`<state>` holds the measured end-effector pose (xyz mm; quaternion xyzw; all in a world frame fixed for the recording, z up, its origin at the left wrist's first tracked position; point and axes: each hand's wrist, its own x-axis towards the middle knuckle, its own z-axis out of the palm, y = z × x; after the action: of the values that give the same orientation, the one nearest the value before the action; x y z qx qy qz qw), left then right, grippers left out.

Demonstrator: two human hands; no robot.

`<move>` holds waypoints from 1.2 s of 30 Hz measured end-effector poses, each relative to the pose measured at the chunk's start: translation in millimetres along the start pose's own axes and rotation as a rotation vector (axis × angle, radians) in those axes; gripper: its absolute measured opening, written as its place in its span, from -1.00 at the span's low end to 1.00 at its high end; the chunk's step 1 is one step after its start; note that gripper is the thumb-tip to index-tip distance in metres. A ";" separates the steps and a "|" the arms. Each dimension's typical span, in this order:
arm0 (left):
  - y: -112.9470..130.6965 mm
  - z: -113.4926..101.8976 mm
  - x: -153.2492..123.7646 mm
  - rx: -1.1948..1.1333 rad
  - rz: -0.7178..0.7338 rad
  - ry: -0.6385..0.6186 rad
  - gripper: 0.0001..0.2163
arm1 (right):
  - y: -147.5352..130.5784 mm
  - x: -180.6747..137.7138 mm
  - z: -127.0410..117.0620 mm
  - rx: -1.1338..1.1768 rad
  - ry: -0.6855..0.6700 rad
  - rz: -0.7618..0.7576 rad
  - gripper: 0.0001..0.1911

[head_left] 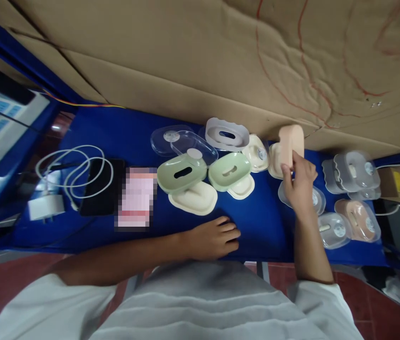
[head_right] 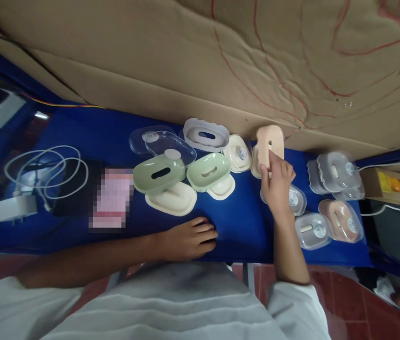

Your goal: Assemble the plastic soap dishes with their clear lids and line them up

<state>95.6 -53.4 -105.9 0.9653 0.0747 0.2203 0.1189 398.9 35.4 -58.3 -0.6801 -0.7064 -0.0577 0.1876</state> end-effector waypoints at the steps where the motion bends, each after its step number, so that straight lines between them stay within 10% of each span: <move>1: -0.3 -0.5 -0.4 -0.008 -0.003 -0.003 -0.89 | -6.9 -0.8 -2.0 0.012 -0.008 -0.069 -0.46; 6: -1.0 -6.3 -3.2 -0.022 -0.011 -0.032 -0.87 | -14.2 -9.7 -18.2 -0.028 -0.090 -0.152 -0.37; 14: -4.5 -10.7 -2.8 -0.149 -0.043 -0.060 -0.88 | 40.3 -30.5 -41.5 -0.275 -0.608 0.079 -0.05; 19: 0.7 -12.6 -4.0 -0.401 -0.277 0.011 -0.62 | -6.7 -32.4 -55.7 -0.066 -0.564 -0.174 -0.21; 25: 8.0 -8.9 -2.6 -1.027 -0.670 0.319 0.25 | -64.1 -44.6 -59.5 0.620 -0.544 -0.500 0.02; 31: 4.0 -14.9 -8.2 -0.914 -0.632 0.506 0.07 | -75.7 -56.7 -28.7 0.932 -0.251 -0.617 0.20; 36: 3.9 -20.3 -12.1 -0.832 -0.604 0.623 0.10 | -69.8 -46.6 -27.2 0.759 0.022 -0.476 0.15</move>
<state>76.2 -55.5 -92.1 0.6638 0.2845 0.4601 0.5164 335.6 -22.3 -37.1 -0.3811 -0.8122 0.1568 0.4129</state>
